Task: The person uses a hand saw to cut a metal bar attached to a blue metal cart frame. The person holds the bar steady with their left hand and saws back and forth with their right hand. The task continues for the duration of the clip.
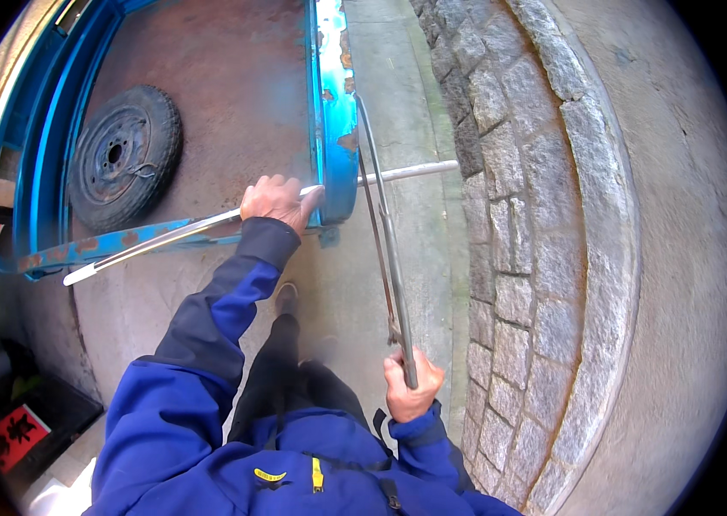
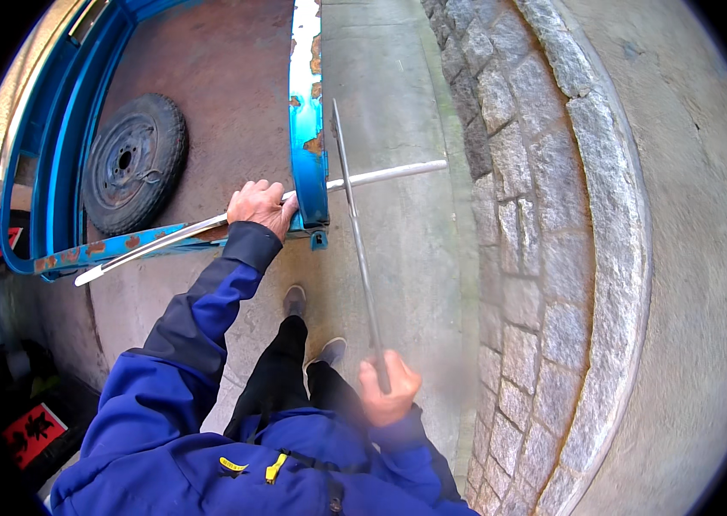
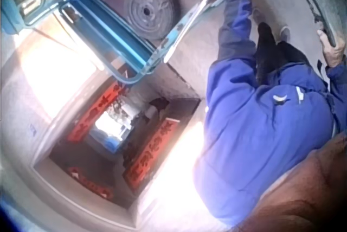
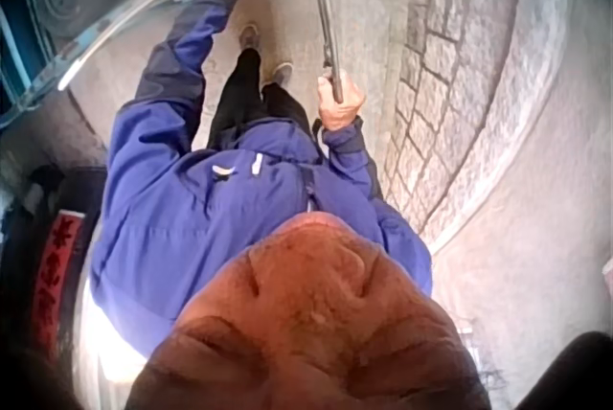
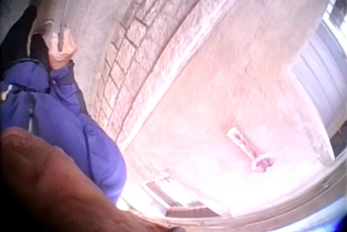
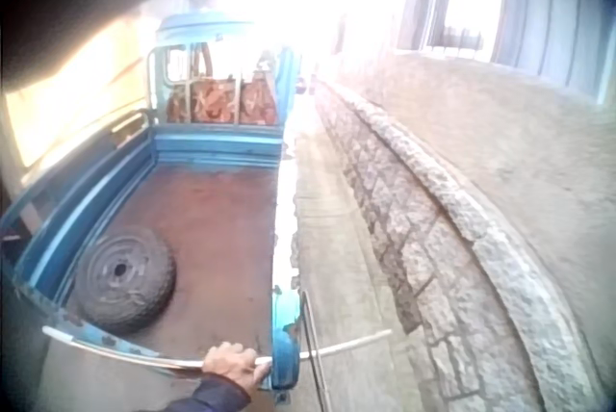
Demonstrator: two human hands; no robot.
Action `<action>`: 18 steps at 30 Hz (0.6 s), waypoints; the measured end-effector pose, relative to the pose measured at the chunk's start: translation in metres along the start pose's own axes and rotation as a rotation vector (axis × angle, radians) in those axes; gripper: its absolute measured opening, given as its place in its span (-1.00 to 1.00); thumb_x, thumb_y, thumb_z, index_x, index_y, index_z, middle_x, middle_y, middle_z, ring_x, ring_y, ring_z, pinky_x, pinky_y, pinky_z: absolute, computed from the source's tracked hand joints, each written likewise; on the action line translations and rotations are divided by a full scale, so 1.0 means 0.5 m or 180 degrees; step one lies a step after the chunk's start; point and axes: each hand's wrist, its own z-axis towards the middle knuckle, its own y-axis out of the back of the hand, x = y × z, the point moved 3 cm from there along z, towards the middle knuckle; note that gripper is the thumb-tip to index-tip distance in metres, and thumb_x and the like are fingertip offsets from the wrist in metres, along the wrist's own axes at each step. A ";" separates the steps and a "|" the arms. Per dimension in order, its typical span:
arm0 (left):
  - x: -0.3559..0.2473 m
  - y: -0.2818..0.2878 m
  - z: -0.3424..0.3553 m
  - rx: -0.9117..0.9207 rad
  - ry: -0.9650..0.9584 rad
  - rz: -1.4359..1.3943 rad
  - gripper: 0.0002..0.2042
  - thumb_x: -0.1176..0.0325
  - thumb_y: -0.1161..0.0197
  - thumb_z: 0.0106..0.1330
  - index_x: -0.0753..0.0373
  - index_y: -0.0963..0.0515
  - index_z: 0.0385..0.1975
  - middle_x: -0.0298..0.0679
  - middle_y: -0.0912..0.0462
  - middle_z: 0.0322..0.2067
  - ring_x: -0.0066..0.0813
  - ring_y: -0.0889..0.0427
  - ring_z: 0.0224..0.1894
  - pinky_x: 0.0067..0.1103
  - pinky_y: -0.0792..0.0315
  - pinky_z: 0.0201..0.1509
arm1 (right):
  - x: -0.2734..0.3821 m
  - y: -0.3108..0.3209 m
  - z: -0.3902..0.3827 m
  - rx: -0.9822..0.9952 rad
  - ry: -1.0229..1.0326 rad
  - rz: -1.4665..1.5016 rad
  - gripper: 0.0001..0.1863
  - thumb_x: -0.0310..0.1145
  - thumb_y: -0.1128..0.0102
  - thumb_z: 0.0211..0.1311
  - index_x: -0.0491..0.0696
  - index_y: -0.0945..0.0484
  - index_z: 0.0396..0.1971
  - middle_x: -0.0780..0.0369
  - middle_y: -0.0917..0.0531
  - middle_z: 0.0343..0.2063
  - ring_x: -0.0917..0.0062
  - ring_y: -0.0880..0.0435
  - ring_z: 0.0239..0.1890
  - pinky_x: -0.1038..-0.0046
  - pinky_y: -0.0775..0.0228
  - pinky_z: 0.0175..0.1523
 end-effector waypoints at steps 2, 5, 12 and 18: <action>-0.003 0.003 0.004 0.0027 -0.0045 0.0019 -0.58 -0.13 -0.28 0.28 0.14 -0.64 -0.53 -0.22 -0.61 -0.48 -0.18 -0.58 -0.30 -0.28 -0.41 -0.22 | -0.002 0.000 0.001 -0.0033 0.0030 0.0045 -0.91 -0.48 -0.33 0.10 -0.12 -0.57 -0.46 0.07 -0.58 -0.61 0.17 -0.62 -0.58 0.26 -0.42 -0.44; -0.007 0.002 0.003 0.0007 -0.0084 0.0026 -0.58 -0.13 -0.28 0.28 0.14 -0.64 -0.53 -0.23 -0.61 -0.48 -0.18 -0.58 -0.30 -0.28 -0.41 -0.22 | 0.001 -0.029 0.081 -0.0050 0.0314 0.0025 -0.91 -0.48 -0.32 0.11 -0.12 -0.56 -0.47 0.08 -0.59 -0.61 0.17 -0.62 -0.58 0.26 -0.41 -0.45; -0.013 0.000 0.001 0.0229 -0.0004 0.0082 -0.66 0.01 -0.32 0.29 0.16 -0.60 -0.51 -0.22 -0.59 -0.45 -0.16 -0.59 -0.24 -0.28 -0.42 -0.18 | 0.019 -0.062 0.164 -0.0088 0.0389 0.0192 -0.94 -0.51 -0.28 0.15 -0.12 -0.56 -0.46 0.12 -0.58 -0.65 0.31 -0.61 -0.63 0.36 -0.39 -0.48; -0.011 0.004 0.001 0.0199 0.0003 -0.0027 -0.66 0.00 -0.32 0.28 0.15 -0.59 -0.52 -0.22 -0.59 -0.44 -0.17 -0.59 -0.24 -0.28 -0.42 -0.17 | -0.022 -0.001 0.010 -0.0072 0.0121 0.0048 -0.92 -0.48 -0.33 0.09 -0.12 -0.59 -0.45 0.12 -0.58 -0.64 0.25 -0.62 -0.61 0.30 -0.43 -0.45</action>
